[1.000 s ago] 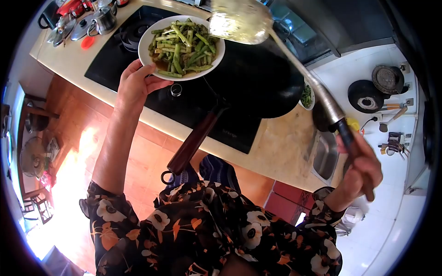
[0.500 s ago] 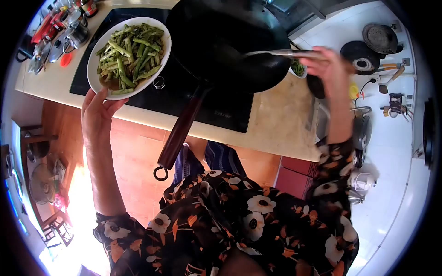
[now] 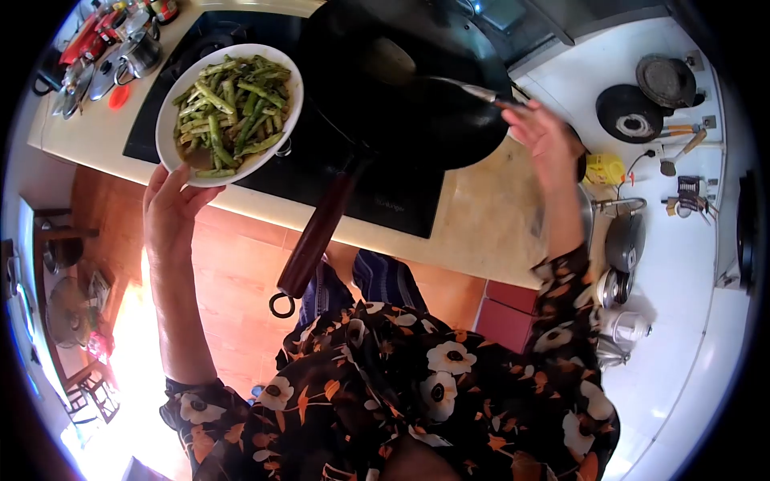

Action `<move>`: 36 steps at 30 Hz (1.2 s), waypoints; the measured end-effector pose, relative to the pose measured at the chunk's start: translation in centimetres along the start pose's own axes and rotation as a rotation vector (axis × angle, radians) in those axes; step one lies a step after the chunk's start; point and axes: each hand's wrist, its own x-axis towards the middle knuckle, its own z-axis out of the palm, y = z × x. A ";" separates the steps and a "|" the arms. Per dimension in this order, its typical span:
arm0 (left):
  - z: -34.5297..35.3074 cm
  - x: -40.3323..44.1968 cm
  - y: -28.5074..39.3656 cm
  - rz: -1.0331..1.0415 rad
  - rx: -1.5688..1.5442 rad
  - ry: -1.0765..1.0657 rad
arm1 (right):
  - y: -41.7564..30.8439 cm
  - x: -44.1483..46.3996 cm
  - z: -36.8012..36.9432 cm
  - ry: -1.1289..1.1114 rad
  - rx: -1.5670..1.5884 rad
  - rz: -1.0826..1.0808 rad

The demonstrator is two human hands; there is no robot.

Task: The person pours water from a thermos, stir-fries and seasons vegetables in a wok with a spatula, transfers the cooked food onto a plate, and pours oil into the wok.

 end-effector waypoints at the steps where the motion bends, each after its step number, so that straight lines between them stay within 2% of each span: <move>1: 0.2 0.3 0.0 -0.003 -0.004 -0.015 | 1.9 -0.1 1.0 0.001 0.123 -0.014; 3: 1.3 0.6 0.4 0.013 0.004 -0.021 | 3.8 0.0 3.0 0.038 0.350 0.002; 6: 3.1 1.5 0.6 0.028 -0.003 -0.076 | 3.0 0.7 4.5 -0.025 0.475 -0.048; 8: 4.1 2.4 0.6 0.014 0.014 -0.074 | 0.8 0.7 4.7 -0.094 0.440 -0.137; 10: 5.0 3.4 0.4 -0.001 0.040 -0.079 | -2.4 -0.4 4.4 -0.196 0.346 -0.274; 12: 6.4 3.9 0.5 0.008 -0.007 -0.078 | -5.5 -3.0 4.5 -0.216 -0.018 -0.594; 15: 7.3 4.2 0.3 0.020 -0.049 -0.100 | -9.7 -6.5 4.3 -0.602 -0.416 -0.971; 17: 7.4 4.3 0.1 0.017 -0.069 -0.111 | -11.7 -8.4 4.6 -0.788 -0.484 -1.138; 19: 7.4 4.4 -0.3 -0.001 -0.068 -0.114 | -12.9 -11.6 4.8 -0.717 -0.878 -1.177; 23: 7.9 4.0 -0.3 -0.006 -0.071 -0.106 | -13.5 -12.7 3.8 -0.829 -0.919 -1.211; 36: 8.1 3.6 -0.7 0.004 -0.075 -0.141 | -13.0 -14.6 3.5 -0.738 -0.901 -1.193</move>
